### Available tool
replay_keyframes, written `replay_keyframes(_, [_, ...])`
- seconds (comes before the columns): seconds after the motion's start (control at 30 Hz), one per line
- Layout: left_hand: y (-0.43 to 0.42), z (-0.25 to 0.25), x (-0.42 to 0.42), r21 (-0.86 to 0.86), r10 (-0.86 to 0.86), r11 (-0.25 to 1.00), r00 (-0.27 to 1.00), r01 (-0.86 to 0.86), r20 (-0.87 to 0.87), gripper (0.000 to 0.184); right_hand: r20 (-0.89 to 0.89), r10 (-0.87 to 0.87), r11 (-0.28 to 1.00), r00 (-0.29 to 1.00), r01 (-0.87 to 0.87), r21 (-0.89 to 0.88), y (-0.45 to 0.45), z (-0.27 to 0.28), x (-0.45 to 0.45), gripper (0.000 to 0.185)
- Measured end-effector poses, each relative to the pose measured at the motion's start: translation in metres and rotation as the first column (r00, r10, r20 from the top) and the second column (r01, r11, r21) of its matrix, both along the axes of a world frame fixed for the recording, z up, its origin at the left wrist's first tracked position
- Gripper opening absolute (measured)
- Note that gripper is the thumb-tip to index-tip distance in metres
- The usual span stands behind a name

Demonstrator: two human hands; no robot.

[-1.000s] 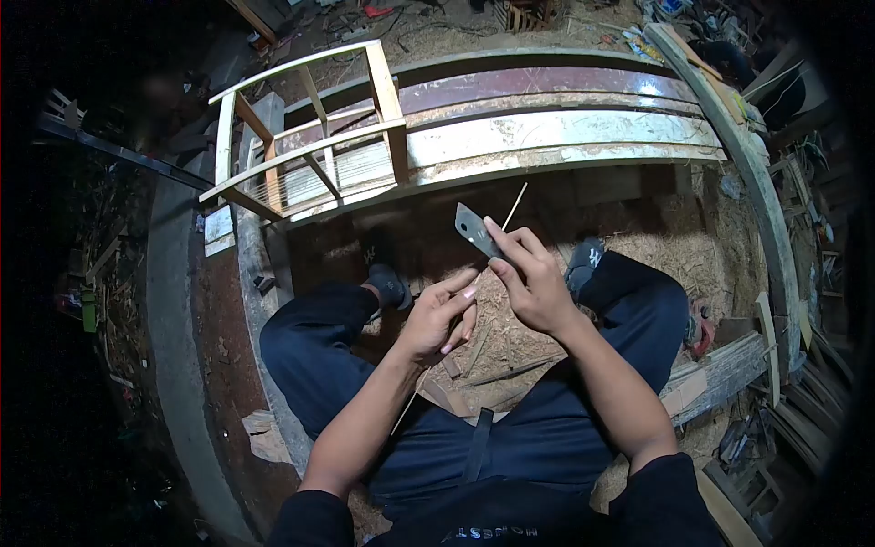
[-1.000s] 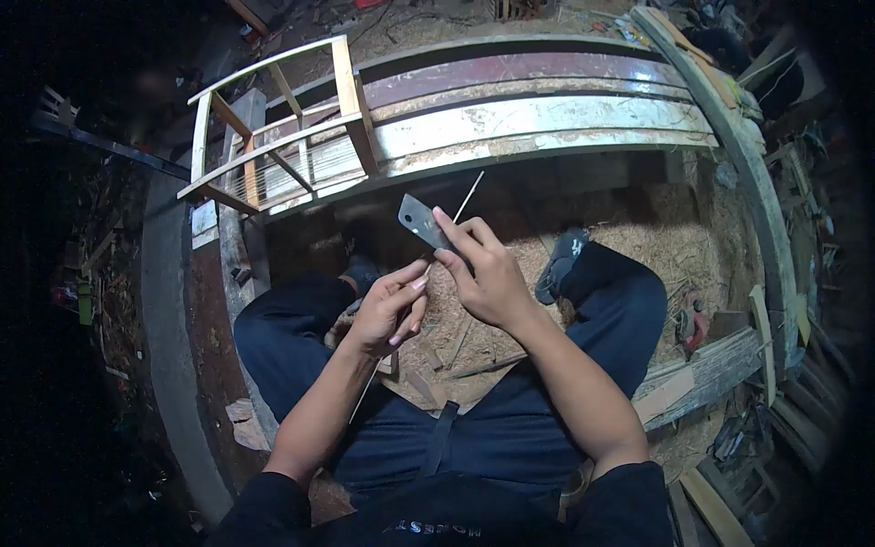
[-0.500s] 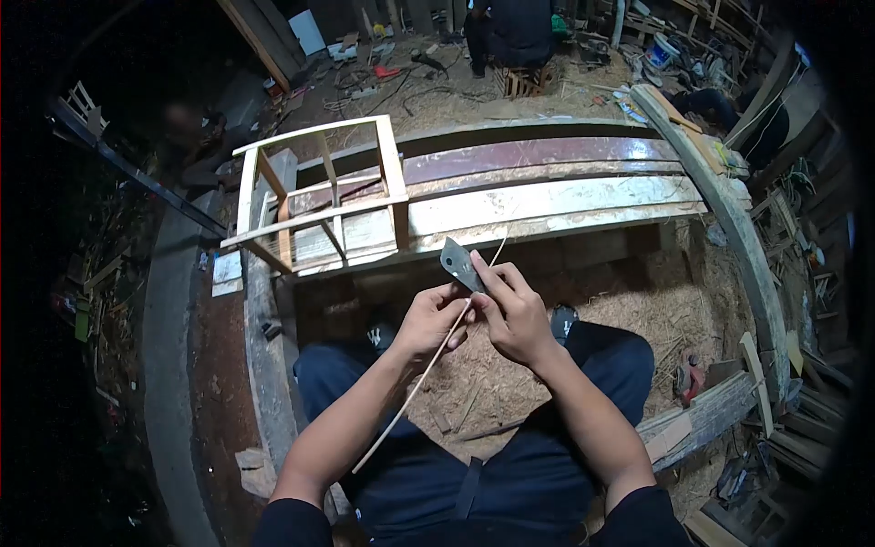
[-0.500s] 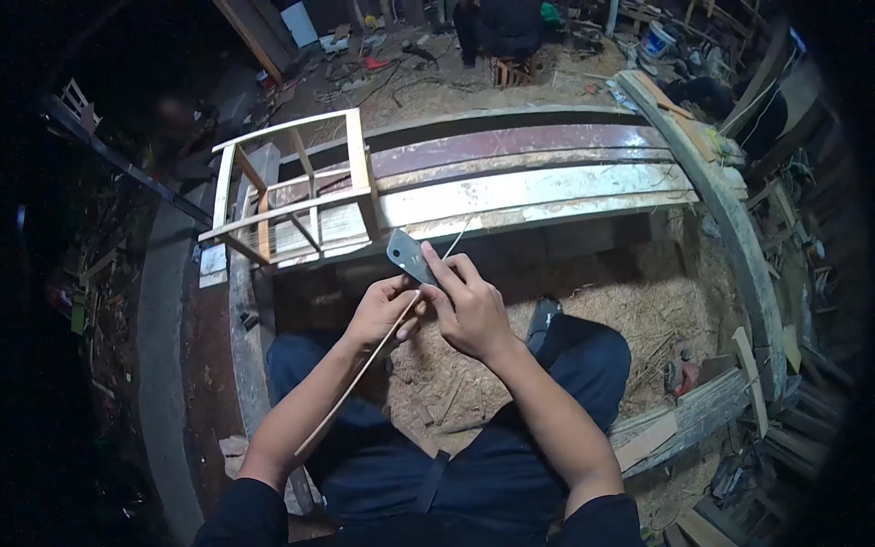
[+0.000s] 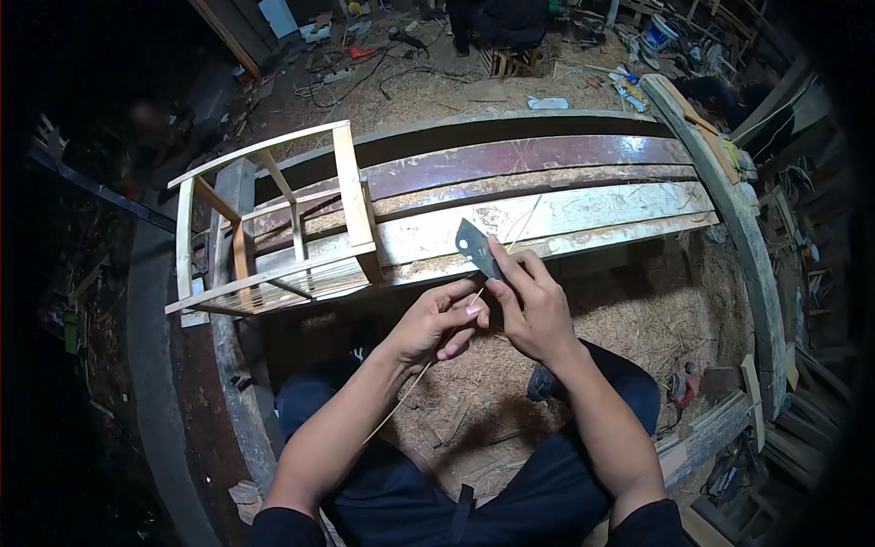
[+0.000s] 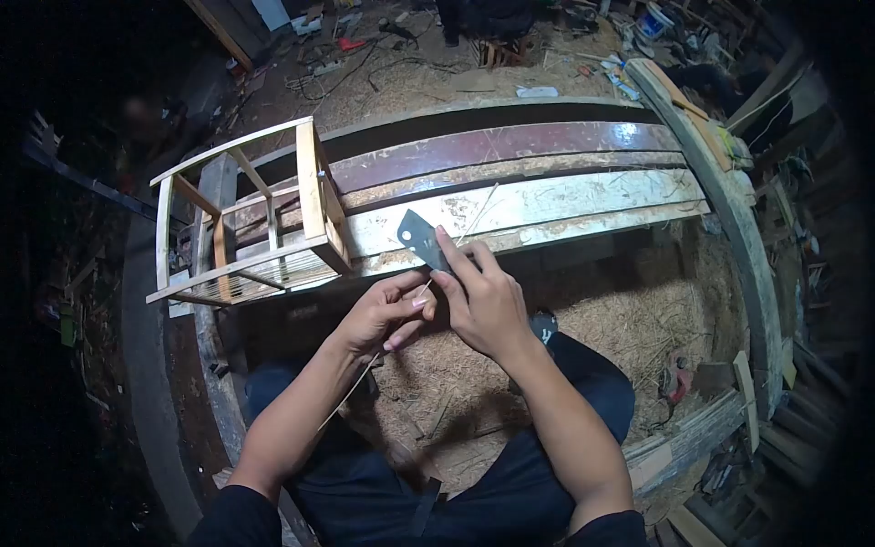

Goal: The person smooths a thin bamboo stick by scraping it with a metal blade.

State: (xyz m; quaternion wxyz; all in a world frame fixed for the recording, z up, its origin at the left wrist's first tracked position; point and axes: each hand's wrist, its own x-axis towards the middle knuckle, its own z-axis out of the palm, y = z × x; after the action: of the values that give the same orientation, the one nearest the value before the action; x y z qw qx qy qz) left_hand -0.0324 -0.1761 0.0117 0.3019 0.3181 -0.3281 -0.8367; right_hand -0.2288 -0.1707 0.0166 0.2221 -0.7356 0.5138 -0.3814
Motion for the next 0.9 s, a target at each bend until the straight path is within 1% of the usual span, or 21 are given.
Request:
replay_keyframes(0.03, [-0.005,-0.002,0.000,0.045,0.013,0.999,0.999,-0.011,-0.032,0.026,-0.001,0.001,1.000,1.000,0.000,0.008,-0.004,-0.004,0.001,0.050])
replay_keyframes(0.07, [-0.008,-0.005,-0.004,0.054,0.062,0.997,0.998,-0.061,-0.008,0.021,-0.010,0.003,0.999,1.000,-0.002,0.043,-0.004,-0.008,0.001,0.049])
replay_keyframes(0.1, [-0.011,-0.010,-0.003,0.063,0.061,0.996,0.998,-0.060,-0.010,0.021,-0.020,0.004,0.997,1.000,-0.003,0.080,-0.003,-0.011,0.002,0.049])
replay_keyframes(0.17, [-0.017,-0.019,-0.002,0.148,0.101,0.984,0.995,-0.098,-0.014,0.017,0.024,0.079,0.994,0.997,-0.080,0.068,0.002,-0.015,0.009,0.050])
replay_keyframes(0.2, [-0.017,-0.007,-0.007,0.219,0.158,0.965,0.986,-0.143,-0.055,0.020,0.025,0.097,0.993,0.995,-0.098,0.069,0.002,-0.014,0.009,0.050])
replay_keyframes(0.23, [-0.019,-0.011,-0.006,0.227,0.160,0.963,0.986,-0.144,-0.053,0.020,0.028,0.115,0.991,0.993,-0.117,0.069,0.001,-0.012,0.009,0.050])
replay_keyframes(0.3, [-0.021,-0.017,-0.003,0.183,0.083,0.980,0.996,-0.083,0.006,0.030,-0.012,0.052,0.997,0.999,-0.052,0.055,-0.007,-0.011,0.002,0.050])
replay_keyframes(0.33, [-0.022,-0.016,-0.003,0.193,0.072,0.980,0.995,-0.057,-0.068,0.040,-0.010,0.004,0.996,1.000,-0.003,0.088,-0.012,-0.012,-0.002,0.050])
replay_keyframes(0.37, [-0.022,-0.012,-0.003,0.193,0.102,0.978,0.988,-0.078,-0.118,0.043,0.018,-0.037,0.993,0.999,0.035,0.115,-0.016,-0.014,-0.004,0.050])
replay_keyframes(0.43, [-0.020,-0.013,0.001,0.147,0.109,0.984,0.991,-0.097,-0.077,0.036,0.007,0.016,0.997,1.000,-0.016,0.072,-0.014,-0.015,-0.001,0.050])
replay_keyframes(0.47, [-0.019,-0.013,0.003,0.148,0.107,0.985,0.991,-0.095,-0.078,0.036,-0.010,0.067,0.997,0.998,-0.066,0.036,-0.008,-0.014,0.005,0.051])
replay_keyframes(0.5, [-0.018,-0.014,0.007,0.122,0.088,0.989,0.995,-0.083,-0.040,0.039,0.000,0.113,0.994,0.994,-0.113,-0.010,-0.005,-0.015,0.009,0.051])
replay_keyframes(0.53, [-0.015,-0.014,0.009,0.100,0.071,0.992,0.997,-0.071,0.001,0.042,0.010,0.085,0.996,0.996,-0.085,0.030,-0.005,-0.012,0.009,0.051])
replay_keyframes(0.57, [-0.014,-0.013,0.010,0.107,0.070,0.992,0.998,-0.070,0.007,0.042,0.019,0.056,0.996,0.998,-0.057,0.071,-0.006,-0.010,0.008,0.050])
replay_keyframes(0.63, [-0.015,-0.006,0.007,0.039,0.052,0.998,0.998,-0.051,-0.020,0.046,0.046,-0.028,0.996,0.999,0.024,0.090,-0.016,-0.014,0.000,0.049])
replay_keyframes(0.7, [-0.012,-0.008,0.008,0.034,0.034,0.999,0.999,-0.034,0.001,0.049,0.032,0.024,0.997,0.999,-0.026,0.069,-0.011,-0.013,0.006,0.049])
replay_keyframes(0.73, [-0.009,-0.006,0.008,0.038,0.070,0.997,0.997,-0.071,0.041,0.050,-0.001,0.097,0.994,0.995,-0.096,0.054,-0.004,-0.013,0.012,0.050])
replay_keyframes(0.77, [-0.007,-0.005,0.008,0.042,0.106,0.993,0.991,-0.110,0.085,0.050,0.030,0.166,0.986,0.986,-0.166,0.017,0.003,-0.012,0.018,0.050])
replay_keyframes(0.8, [-0.005,-0.006,0.009,0.018,0.112,0.993,0.989,-0.114,0.102,0.048,0.035,0.171,0.985,0.985,-0.172,0.018,0.004,-0.012,0.019,0.051])
replay_keyframes(0.83, [-0.004,-0.009,0.012,0.020,0.111,0.993,0.988,-0.113,0.109,0.048,0.041,0.176,0.984,0.984,-0.177,0.019,0.005,-0.013,0.018,0.051])
replay_keyframes(0.9, [-0.005,-0.017,0.016,0.036,0.079,0.996,0.991,-0.083,0.107,0.052,0.013,0.043,0.994,0.999,-0.044,0.102,-0.003,-0.010,0.012,0.051])
